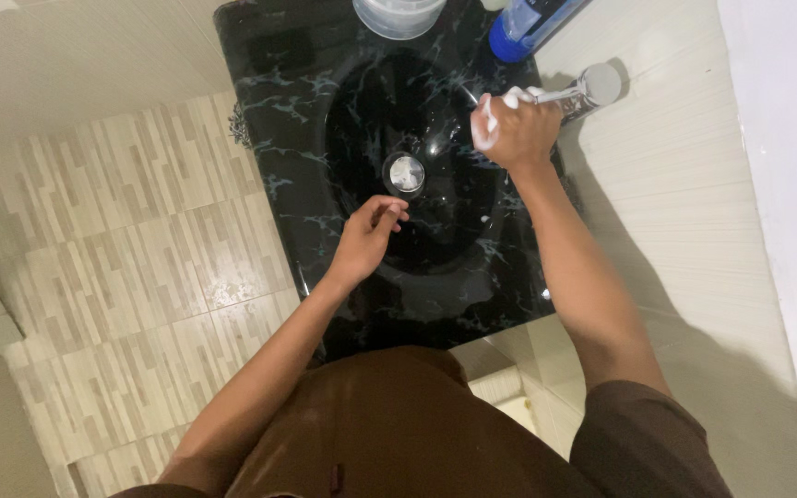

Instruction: The person cleans a black marble bathroom sink using a yellow sponge. They apply soap to the sponge and scrub the faucet, the sink basin, and the surrounding countertop. The person then rinses the sponge under running water and continues to wipe the sink surfaces.

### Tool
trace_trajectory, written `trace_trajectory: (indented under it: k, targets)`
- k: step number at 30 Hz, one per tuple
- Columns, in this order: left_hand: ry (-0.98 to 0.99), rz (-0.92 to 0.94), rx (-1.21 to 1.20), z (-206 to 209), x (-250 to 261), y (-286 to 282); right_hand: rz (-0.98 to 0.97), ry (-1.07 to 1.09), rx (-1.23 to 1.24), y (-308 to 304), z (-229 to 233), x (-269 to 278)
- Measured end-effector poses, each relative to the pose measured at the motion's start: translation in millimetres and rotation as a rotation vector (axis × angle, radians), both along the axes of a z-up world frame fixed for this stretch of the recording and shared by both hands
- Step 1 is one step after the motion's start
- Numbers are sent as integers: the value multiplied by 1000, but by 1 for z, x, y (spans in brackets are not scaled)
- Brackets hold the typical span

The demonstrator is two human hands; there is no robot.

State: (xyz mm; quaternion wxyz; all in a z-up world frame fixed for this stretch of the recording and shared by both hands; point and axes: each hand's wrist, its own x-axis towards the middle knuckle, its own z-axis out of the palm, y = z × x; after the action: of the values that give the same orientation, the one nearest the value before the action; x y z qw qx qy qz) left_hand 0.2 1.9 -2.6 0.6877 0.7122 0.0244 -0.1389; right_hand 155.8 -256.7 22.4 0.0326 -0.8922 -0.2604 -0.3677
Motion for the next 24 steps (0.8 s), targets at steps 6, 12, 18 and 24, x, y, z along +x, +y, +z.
trace_trajectory:
  k: [6, 12, 18, 24]
  targets:
    - [-21, 17, -38, -6, -3, 6, -17, -226, 74, 8, -12, -5]
    - [-6, 57, -3, -5, -3, 16, -96, -107, 255, 20, -18, -37]
    - [-25, 59, -29, -11, -3, 19, 43, 195, 432, 9, 3, -63]
    - [-15, 21, 17, -4, -2, 12, 92, 406, 391, -15, 35, -75]
